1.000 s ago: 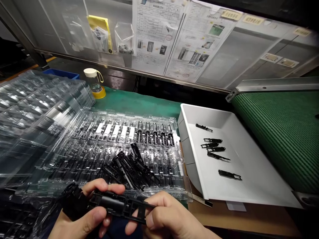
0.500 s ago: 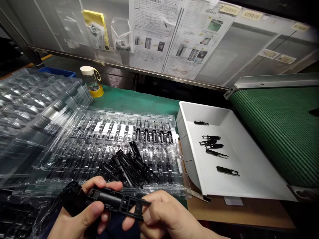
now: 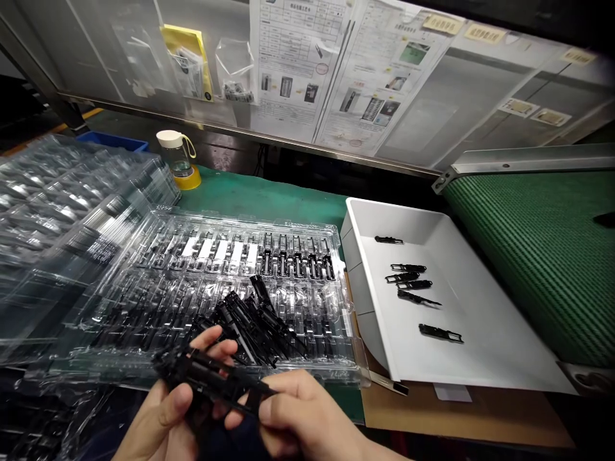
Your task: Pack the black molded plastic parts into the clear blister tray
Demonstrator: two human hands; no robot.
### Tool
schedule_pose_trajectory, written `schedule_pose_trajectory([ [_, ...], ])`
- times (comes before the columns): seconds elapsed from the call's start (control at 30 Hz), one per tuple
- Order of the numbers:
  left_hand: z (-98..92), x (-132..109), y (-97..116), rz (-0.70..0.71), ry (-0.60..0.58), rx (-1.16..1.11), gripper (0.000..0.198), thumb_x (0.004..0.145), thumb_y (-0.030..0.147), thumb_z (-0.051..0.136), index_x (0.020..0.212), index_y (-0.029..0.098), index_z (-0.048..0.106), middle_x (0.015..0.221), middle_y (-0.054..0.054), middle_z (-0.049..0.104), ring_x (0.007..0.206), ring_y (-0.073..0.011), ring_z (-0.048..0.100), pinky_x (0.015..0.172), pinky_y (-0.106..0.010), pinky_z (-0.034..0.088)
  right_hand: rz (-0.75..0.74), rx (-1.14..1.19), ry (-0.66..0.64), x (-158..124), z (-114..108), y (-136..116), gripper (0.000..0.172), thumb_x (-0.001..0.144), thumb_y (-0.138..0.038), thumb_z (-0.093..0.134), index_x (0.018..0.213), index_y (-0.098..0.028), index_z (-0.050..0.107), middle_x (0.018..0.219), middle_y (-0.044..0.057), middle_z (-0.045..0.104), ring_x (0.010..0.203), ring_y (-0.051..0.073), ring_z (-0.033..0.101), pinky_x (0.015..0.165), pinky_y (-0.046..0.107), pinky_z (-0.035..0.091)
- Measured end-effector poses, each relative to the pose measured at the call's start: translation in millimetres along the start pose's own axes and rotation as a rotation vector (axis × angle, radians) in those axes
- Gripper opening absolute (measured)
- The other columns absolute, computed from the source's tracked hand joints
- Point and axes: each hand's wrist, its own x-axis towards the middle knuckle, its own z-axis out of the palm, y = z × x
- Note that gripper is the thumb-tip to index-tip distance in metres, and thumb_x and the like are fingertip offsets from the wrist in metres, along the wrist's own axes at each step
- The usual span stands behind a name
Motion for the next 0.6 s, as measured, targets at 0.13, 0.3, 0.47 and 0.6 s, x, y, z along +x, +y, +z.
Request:
schedule_pose_trajectory([
  [0.13, -6.8, 7.5, -1.0, -0.175, 0.116, -0.093, 0.013, 0.058, 0.019, 0.063, 0.069, 0.021, 0.057, 0.072, -0.001, 0.064, 0.076, -0.0188, 0.058, 0.066, -0.028, 0.049, -0.087, -0.51, 0.013, 0.0, -8.7, -6.7, 0.014, 0.068, -0.015, 0.042, 0.068, -0.013, 0.056, 0.053, -0.003, 0.047, 0.046, 0.005, 0.04, 0.043, 0.016, 0.029],
  [0.3, -20.4, 20.5, 6.6, -0.161, 0.16, -0.072, 0.008, 0.067, 0.014, 0.052, 0.07, 0.02, 0.054, 0.059, 0.004, 0.052, 0.061, -0.0111, 0.055, 0.054, -0.021, 0.049, -0.327, -1.224, 0.571, 11.6, -47.6, 2.1, 0.02, 0.077, -0.025, 0.042, 0.092, -0.015, 0.051, 0.082, 0.006, 0.052, 0.076, 0.016, 0.046, 0.066, 0.028, 0.035],
  [0.47, -17.1, 20.9, 8.1, -0.069, 0.08, 0.077, 0.014, 0.061, 0.013, 0.057, 0.073, 0.02, 0.054, 0.054, 0.005, 0.053, 0.05, -0.0091, 0.05, 0.042, -0.017, 0.044, -0.274, -1.433, 0.642, 19.5, -70.7, 18.6, 0.014, 0.076, -0.02, 0.041, 0.08, -0.014, 0.053, 0.081, 0.009, 0.05, 0.079, 0.022, 0.045, 0.065, 0.033, 0.035],
  [0.6, -1.6, 10.0, 8.8, -0.083, 0.123, 0.173, 0.039, 0.058, 0.018, 0.062, 0.096, 0.022, 0.052, 0.09, -0.004, 0.061, 0.057, -0.0115, 0.053, 0.05, -0.022, 0.047, -0.289, -1.124, 0.549, 4.5, -53.7, 6.1, 0.024, 0.084, -0.026, 0.027, 0.076, -0.015, 0.046, 0.067, 0.003, 0.051, 0.062, 0.012, 0.046, 0.059, 0.025, 0.034],
])
